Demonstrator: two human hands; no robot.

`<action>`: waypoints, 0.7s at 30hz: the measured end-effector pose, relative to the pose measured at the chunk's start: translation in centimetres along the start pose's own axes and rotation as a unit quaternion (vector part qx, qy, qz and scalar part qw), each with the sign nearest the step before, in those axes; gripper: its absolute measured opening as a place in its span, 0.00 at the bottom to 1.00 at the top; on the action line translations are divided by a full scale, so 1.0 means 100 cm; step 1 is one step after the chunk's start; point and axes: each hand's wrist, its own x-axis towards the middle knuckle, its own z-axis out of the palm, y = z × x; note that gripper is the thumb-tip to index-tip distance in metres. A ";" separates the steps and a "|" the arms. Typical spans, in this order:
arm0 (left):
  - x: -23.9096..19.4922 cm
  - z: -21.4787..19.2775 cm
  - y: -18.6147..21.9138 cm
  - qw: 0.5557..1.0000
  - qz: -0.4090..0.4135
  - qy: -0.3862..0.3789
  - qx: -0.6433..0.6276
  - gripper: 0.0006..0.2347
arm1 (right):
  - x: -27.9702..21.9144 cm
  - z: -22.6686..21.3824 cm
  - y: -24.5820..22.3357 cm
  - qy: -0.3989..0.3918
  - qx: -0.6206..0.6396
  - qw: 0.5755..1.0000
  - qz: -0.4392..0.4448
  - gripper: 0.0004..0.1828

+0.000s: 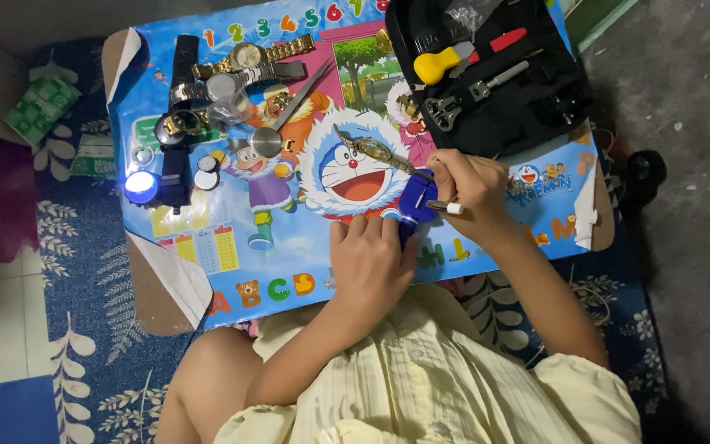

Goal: The person sits on the floor at a low table, using a blue watch holder and various tools to repair a gold wristwatch. They manipulate the watch band and case, using a screwdriver and tweezers to adjust components.

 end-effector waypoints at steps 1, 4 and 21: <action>0.000 0.002 0.002 1.000 -0.001 0.017 0.022 0.11 | -0.001 0.000 0.001 -0.001 -0.002 1.000 0.002 0.17; 0.002 0.010 0.004 0.996 0.008 0.038 0.085 0.14 | 0.000 0.001 -0.001 0.001 -0.023 1.000 -0.002 0.17; 0.012 -0.017 -0.013 0.998 0.030 0.036 0.033 0.18 | 0.008 -0.008 -0.004 -0.009 0.012 1.000 0.019 0.18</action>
